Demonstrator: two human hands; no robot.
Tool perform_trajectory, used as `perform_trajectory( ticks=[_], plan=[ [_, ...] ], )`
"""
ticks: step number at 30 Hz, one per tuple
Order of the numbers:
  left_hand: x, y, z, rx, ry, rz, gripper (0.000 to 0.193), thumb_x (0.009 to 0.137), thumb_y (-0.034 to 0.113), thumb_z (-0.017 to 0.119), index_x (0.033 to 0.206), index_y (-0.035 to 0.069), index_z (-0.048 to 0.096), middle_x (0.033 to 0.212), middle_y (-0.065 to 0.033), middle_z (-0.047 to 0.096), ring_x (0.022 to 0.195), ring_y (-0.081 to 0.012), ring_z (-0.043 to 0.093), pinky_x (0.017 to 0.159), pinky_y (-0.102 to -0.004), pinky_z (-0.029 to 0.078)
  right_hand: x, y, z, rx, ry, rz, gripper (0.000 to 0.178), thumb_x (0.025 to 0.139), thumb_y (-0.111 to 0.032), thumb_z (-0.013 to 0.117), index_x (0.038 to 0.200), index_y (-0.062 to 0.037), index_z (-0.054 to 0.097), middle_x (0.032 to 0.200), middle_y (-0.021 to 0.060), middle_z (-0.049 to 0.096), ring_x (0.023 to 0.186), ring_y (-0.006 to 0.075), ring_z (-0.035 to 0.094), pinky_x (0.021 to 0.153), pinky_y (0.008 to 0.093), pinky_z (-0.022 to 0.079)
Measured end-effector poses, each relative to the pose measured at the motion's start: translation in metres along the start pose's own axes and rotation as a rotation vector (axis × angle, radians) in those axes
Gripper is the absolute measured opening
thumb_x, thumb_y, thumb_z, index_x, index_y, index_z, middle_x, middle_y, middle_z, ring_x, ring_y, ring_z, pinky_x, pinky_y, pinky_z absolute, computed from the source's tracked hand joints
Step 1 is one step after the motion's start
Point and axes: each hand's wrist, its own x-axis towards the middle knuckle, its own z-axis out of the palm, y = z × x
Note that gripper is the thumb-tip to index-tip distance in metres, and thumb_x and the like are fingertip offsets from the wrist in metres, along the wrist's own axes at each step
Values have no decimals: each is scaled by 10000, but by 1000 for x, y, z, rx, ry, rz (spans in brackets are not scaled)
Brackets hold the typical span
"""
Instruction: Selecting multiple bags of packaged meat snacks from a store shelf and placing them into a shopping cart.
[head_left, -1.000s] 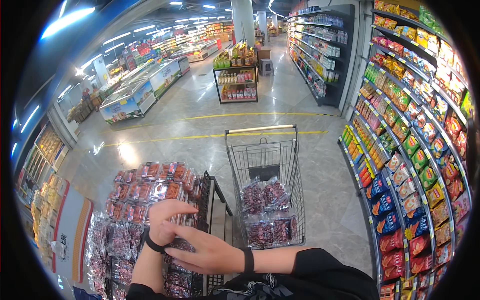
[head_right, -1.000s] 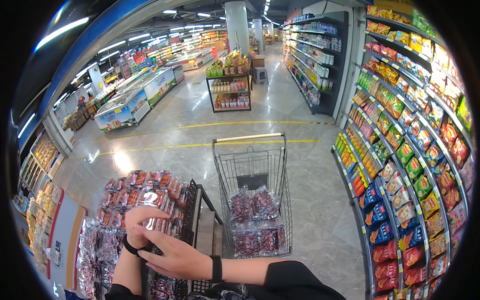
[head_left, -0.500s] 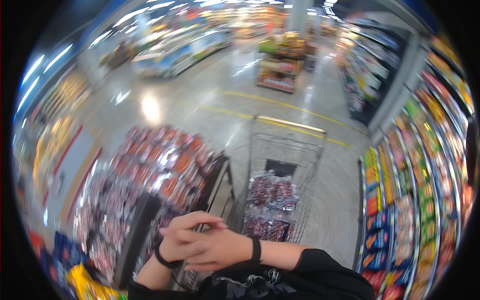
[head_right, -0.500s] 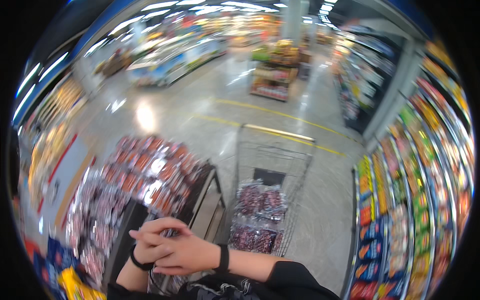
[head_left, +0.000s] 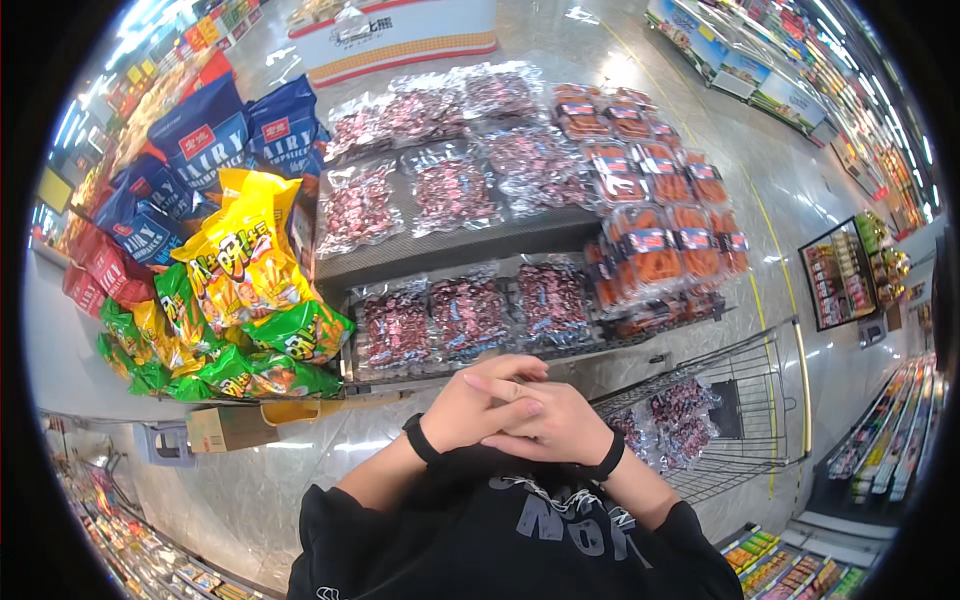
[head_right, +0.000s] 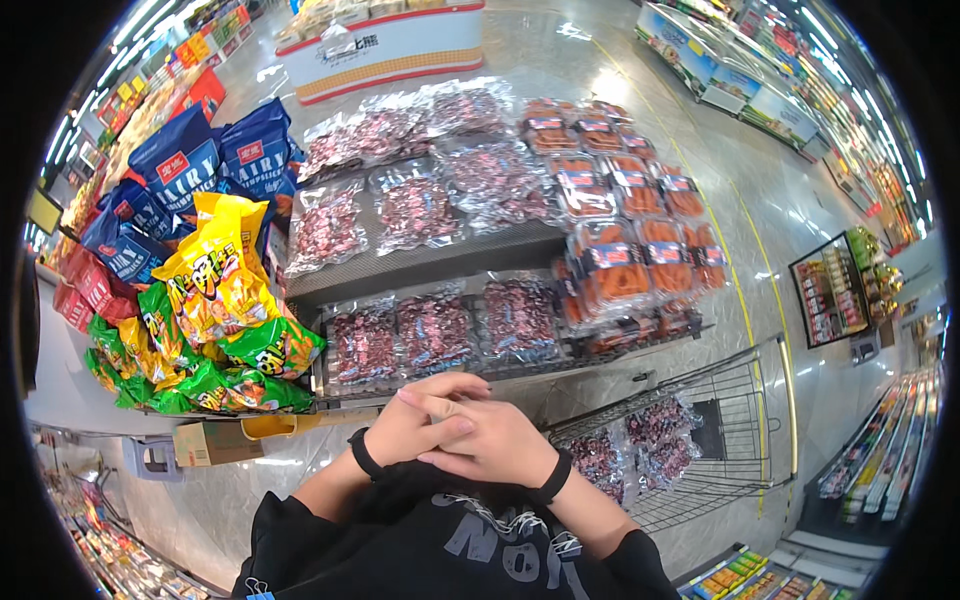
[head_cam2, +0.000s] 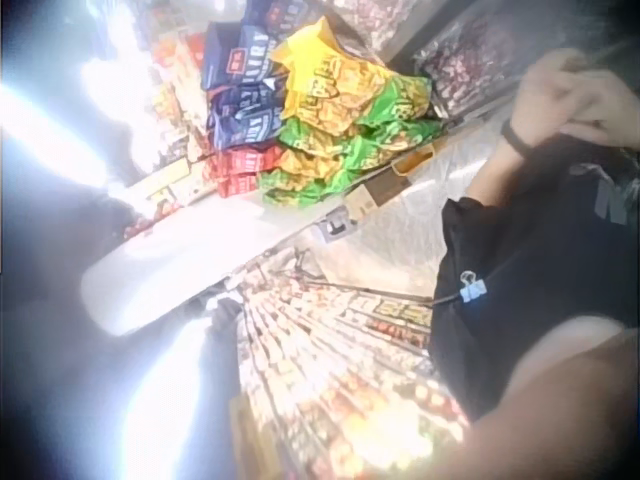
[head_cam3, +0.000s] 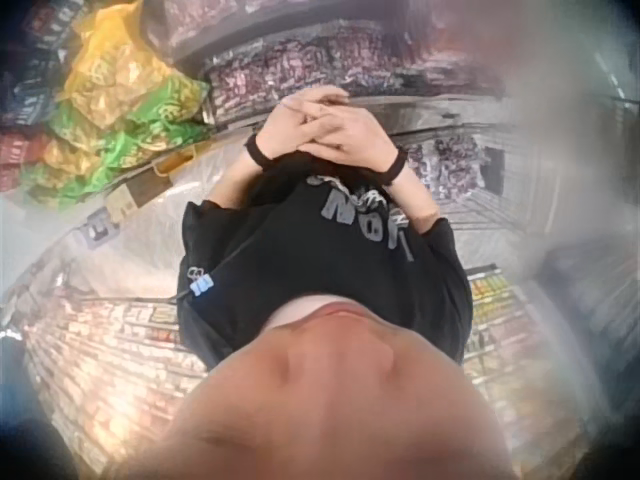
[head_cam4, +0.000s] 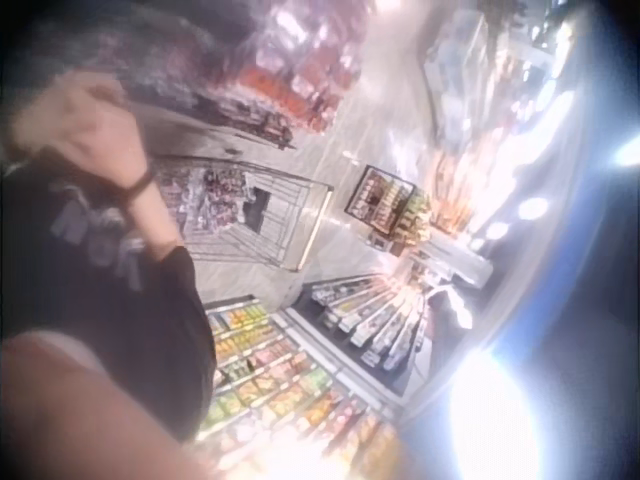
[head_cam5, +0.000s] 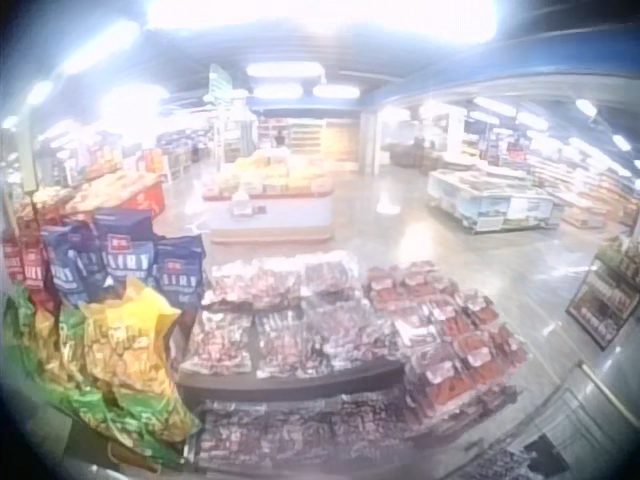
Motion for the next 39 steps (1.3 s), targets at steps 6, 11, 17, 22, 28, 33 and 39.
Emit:
perform_trajectory(
  ticks=[6,11,17,22,28,33,39],
  plan=[
    [12,-53,-81,-218,165,-85,423,980,207,572,1339,0,489,1211,-103,610,1142,-184,563,999,-338,432,64,52,13,102,154,234,146,816,-103,738,914,-20,669,1256,123,600,819,220,678,723,307,550],
    [80,-115,-114,-328,469,-169,344,992,171,564,1269,-28,521,1162,-125,636,979,-171,650,841,-286,520,82,91,11,131,369,670,101,881,-55,668,949,19,666,1251,134,595,821,138,652,707,254,527],
    [176,-135,-130,-103,450,-147,546,934,303,632,1325,-47,478,1162,-196,654,985,-250,674,845,-342,524,78,113,12,64,396,774,125,891,-40,652,1000,20,651,1246,123,588,885,145,655,723,261,538],
    [258,-148,-141,-226,431,-272,658,904,353,648,1325,-111,446,1153,-237,647,1015,-257,653,880,-350,505,73,115,5,24,405,858,135,888,-32,651,1016,10,655,1246,117,588,927,153,654,745,260,538],
    [301,-127,-165,-406,253,-501,503,875,366,695,1122,-53,567,1019,-91,630,887,-176,627,717,-338,548,57,122,-2,24,335,905,196,896,-72,658,1084,-14,646,1204,108,613,951,166,646,756,265,521],
    [318,-148,-159,-302,338,-382,306,851,291,731,896,-3,661,817,-30,659,692,-115,608,591,-285,468,55,143,-1,-14,344,902,212,898,-100,668,1095,-27,643,1165,100,622,932,150,642,761,264,518],
    [325,-158,-155,-146,358,-317,267,817,139,751,1004,-34,673,935,-73,698,812,-144,637,726,-296,499,81,219,-24,592,864,1279,549,957,-356,620,1301,28,430,1177,174,579,864,225,672,708,306,562]
  ],
)
